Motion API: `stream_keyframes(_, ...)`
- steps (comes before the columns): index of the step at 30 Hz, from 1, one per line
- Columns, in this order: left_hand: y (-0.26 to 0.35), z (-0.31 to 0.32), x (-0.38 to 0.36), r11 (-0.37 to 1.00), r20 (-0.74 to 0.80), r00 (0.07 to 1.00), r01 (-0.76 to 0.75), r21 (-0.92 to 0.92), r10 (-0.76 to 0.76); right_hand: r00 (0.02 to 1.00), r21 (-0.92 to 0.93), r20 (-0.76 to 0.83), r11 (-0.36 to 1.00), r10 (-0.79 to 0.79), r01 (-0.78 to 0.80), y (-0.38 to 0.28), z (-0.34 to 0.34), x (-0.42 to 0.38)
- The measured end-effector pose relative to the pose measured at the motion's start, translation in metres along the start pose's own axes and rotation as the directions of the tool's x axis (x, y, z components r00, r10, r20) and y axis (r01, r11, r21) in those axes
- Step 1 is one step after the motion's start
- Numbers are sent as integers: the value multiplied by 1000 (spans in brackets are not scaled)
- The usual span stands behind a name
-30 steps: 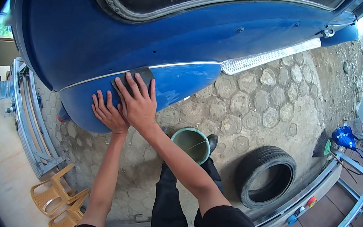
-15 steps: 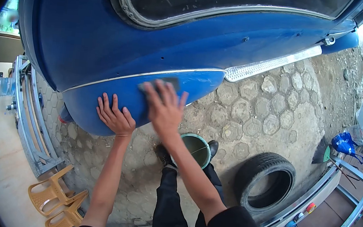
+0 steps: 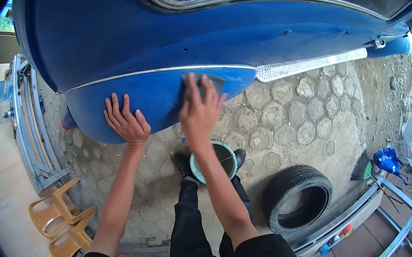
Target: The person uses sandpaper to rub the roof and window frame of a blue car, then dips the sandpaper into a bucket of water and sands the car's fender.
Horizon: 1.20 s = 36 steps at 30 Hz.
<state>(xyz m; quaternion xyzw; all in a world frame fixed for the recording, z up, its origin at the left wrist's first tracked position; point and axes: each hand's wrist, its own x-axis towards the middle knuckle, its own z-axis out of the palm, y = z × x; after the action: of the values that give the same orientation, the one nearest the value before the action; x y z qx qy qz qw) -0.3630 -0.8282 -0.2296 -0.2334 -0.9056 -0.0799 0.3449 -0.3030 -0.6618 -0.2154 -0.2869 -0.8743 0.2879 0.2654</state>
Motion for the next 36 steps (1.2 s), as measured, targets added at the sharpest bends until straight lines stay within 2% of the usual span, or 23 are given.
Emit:
stream_keyframes(1, 0, 1, 1, 1000, -3, 1000, -7, -4, 7, 1000, 51, -8, 999, 5, -4, -11, 4, 0)
stream_keyframes(2, -1, 3, 0, 1000, 1, 1000, 1, 1, -1, 993, 0, 78, 996, -88, 88, -32, 4, 2)
stream_keyframes(3, -2, 3, -1, 1000, 6, 1000, 7, 10, -8, 985, 90, 72, 984, -159, 152, -47, 15, 0)
stream_keyframes(5, -1, 3, 0, 1000, 11, 1000, 0, 8, 0, 973, 107, 87, 973, -215, 205, -52, 16, 2)
stream_keyframes(8, -2, 1, 0, 1000, 11, 1000, -24, -3, 24, 985, -41, 62, 986, -160, 162, -1, -1, 5)
stream_keyframes(11, 0, 1, 1, 1000, 3, 1000, -23, -13, 23, 1000, -45, 28, 999, 1, 0, 31, -11, 13)
stream_keyframes(12, -1, 1, 1, 999, -4, 1000, -30, -17, 30, 1000, 44, -7, 999, 19, -18, 22, -3, 7)
stream_keyframes(15, -1, 2, 1, 1000, -8, 1000, -13, -20, 13, 981, 193, 93, 969, -172, 152, -25, -1, -2)
stream_keyframes(18, -4, 5, 1, 999, -12, 1000, -29, -16, 29, 971, 39, 43, 972, -235, 234, 18, -2, 7)
stream_keyframes(19, -4, 5, -1, 999, -11, 999, -30, -16, 30, 992, -10, 43, 993, -115, 116, 37, -12, 14)
stream_keyframes(20, -1, 1, 2, 999, 9, 999, -51, 0, 51, 989, 108, 64, 984, 134, -140, 65, -12, 19)
stream_keyframes(23, -3, 4, 1, 997, -16, 997, -73, 10, 73, 925, 339, -37, 875, 379, -345, 79, -1, 21)
stream_keyframes(24, -4, 5, 0, 997, -13, 997, -75, 7, 75, 990, 324, -44, 939, 135, -114, 74, 0, 12)
stream_keyframes(25, -3, 0, -2, 997, 3, 997, -71, 3, 71, 999, 266, 26, 963, -41, 33, 49, -8, 8)
stream_keyframes(27, -1, -1, 4, 997, 11, 997, -78, -10, 79, 991, 227, 126, 974, -53, 23, 18, -13, 3)
stream_keyframes(30, -2, 5, 7, 995, -9, 995, -97, -4, 96, 995, 84, 36, 992, 94, -97, 61, -1, 17)
stream_keyframes(33, -2, 1, 1, 995, 5, 995, -102, -2, 102, 949, 220, -24, 928, 314, -301, 80, 11, 17)
stream_keyframes(34, -3, 3, 3, 994, -3, 994, -106, 0, 106, 940, 281, -50, 908, 337, -311, 68, 10, 15)
stream_keyframes(36, -5, 1, 4, 993, 0, 993, -115, 2, 115, 977, 264, 86, 941, 196, -212, 53, -7, -3)
